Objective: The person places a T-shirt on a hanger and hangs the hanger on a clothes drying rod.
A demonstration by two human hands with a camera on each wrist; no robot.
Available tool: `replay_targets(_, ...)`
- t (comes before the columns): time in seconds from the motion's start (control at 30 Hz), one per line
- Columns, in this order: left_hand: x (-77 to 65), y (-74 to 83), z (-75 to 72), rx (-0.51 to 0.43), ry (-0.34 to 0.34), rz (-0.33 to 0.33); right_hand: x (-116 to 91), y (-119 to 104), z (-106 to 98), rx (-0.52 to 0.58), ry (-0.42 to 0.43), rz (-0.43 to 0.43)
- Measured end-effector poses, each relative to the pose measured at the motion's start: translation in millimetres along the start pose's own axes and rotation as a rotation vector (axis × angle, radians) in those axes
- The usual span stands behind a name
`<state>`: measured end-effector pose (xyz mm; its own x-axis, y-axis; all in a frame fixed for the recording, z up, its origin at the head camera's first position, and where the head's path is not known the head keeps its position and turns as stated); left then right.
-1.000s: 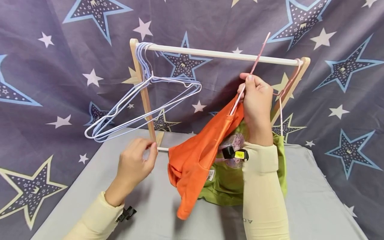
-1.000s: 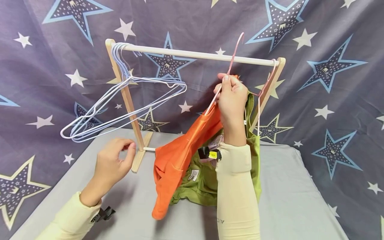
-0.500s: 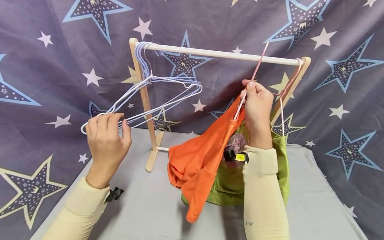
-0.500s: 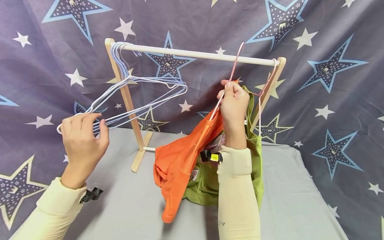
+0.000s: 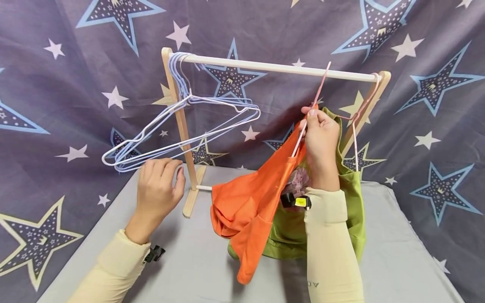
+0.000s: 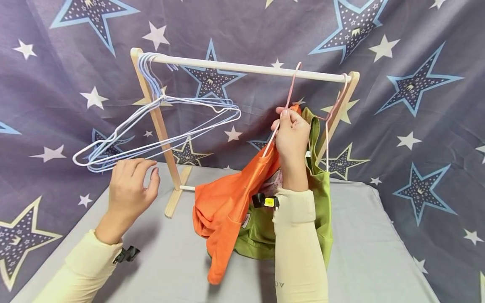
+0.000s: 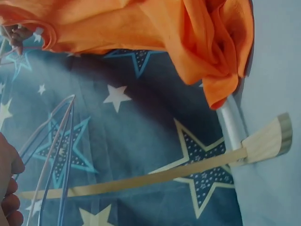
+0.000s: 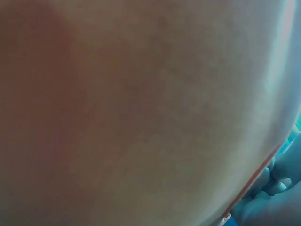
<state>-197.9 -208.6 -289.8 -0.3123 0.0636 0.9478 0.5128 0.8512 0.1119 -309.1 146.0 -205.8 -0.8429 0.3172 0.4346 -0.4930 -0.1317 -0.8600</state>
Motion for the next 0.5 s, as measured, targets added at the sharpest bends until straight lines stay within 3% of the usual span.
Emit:
replay_targets(0.17, -11.4, -10.9, 24.1, -0.035, -0.142, -0.045, -0.7, 4.5, -1.9, -0.009, 0.002, -0.008)
replay_targets(0.3, -25.3, -32.0, 45.7, -0.012, -0.247, -0.134, -1.5, 6.9, -2.7, -0.018, 0.001, -0.017)
replay_targets(0.4, -36.4, -55.4, 60.0, 0.026, -0.308, -0.286, -1.9, 7.4, -2.5, -0.012, -0.005, -0.025)
replay_targets(0.5, -45.2, -77.4, 72.5, 0.028, -0.363, -0.499, -2.5, 7.4, -1.8, -0.008, -0.015, -0.025)
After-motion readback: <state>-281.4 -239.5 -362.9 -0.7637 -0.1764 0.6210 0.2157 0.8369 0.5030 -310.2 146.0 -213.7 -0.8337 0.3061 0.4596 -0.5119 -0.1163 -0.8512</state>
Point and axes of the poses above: each hand's wrist, its own x-axis towards the middle knuckle, its own z-axis out of the palm, y = z × x, the point moved 7 cm from there along x, towards the middle knuckle, and after that the axes turned 6 degrees about -z, right-handed, at the moved point
